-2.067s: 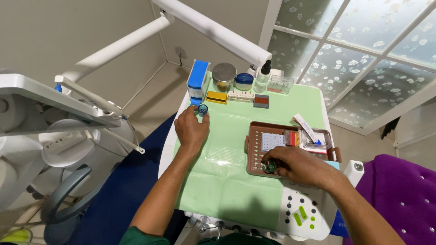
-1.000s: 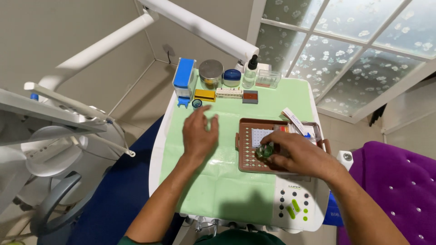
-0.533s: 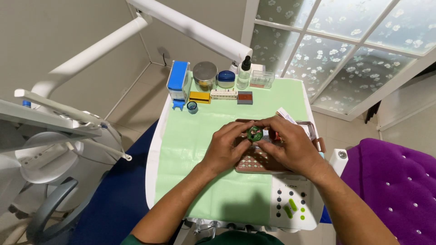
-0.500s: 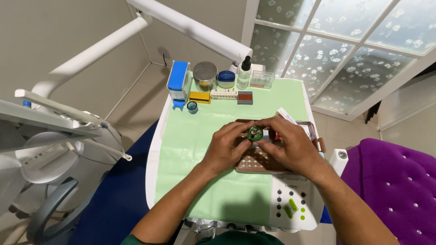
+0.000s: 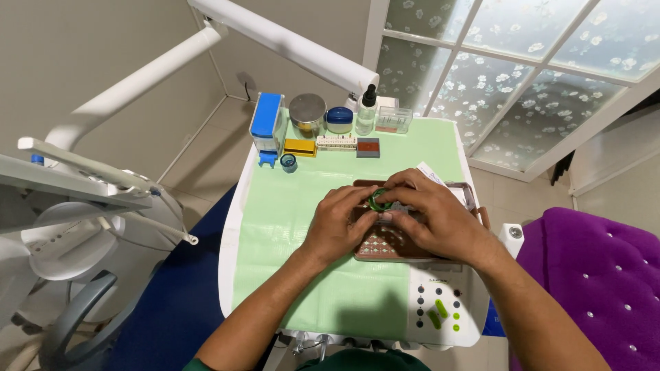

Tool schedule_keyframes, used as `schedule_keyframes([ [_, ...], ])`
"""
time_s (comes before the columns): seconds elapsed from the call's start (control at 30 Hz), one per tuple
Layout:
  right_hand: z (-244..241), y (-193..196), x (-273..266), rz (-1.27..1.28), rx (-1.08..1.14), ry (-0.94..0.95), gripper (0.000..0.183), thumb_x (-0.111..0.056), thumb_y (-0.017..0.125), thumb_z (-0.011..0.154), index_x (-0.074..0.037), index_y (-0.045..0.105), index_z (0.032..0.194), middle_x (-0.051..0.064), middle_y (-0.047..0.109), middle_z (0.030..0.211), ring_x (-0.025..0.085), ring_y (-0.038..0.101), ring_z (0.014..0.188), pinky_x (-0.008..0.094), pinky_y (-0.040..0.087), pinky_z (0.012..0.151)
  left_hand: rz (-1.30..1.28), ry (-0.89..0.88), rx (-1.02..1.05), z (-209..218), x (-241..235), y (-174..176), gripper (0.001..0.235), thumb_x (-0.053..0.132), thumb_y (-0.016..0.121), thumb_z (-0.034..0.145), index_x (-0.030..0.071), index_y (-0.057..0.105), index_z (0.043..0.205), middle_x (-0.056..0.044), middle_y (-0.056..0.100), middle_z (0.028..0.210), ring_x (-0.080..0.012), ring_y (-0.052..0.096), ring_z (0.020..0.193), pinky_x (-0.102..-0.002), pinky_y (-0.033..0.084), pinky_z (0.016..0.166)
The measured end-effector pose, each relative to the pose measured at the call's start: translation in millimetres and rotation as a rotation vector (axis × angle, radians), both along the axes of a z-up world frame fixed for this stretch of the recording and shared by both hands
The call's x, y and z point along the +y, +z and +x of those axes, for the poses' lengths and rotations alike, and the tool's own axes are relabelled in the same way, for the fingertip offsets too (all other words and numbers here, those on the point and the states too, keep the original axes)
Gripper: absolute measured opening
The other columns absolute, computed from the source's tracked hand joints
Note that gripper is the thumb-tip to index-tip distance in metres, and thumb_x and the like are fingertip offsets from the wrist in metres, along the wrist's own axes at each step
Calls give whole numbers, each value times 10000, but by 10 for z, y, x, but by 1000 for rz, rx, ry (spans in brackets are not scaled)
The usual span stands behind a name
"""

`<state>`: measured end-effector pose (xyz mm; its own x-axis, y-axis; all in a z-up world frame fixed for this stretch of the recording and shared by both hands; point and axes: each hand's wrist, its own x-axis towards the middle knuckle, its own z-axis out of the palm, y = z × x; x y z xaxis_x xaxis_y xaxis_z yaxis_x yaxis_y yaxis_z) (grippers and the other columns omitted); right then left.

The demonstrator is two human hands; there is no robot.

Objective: The person moves a tray of dental supplies from a blue chair to a green tray table. They then open and close various containers, including a blue box, a metal tin, and a small blue jar, and handle a dropper bottle and small boxes, arranging them on the table.

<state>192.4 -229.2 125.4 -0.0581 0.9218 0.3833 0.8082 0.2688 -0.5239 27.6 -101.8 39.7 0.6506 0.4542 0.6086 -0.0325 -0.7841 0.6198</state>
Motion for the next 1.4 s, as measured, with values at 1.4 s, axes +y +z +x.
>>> schedule_keyframes([
  [1.4, 105, -268, 53, 29, 387, -99, 260, -58, 692, 942, -51, 768, 1190, 51, 689, 1082, 117, 663, 967, 248, 539, 845, -63, -12, -40, -2, -67, 38, 436, 141, 815, 863, 28, 696, 1267, -145, 735, 1154, -289, 744, 1026, -378, 611, 873],
])
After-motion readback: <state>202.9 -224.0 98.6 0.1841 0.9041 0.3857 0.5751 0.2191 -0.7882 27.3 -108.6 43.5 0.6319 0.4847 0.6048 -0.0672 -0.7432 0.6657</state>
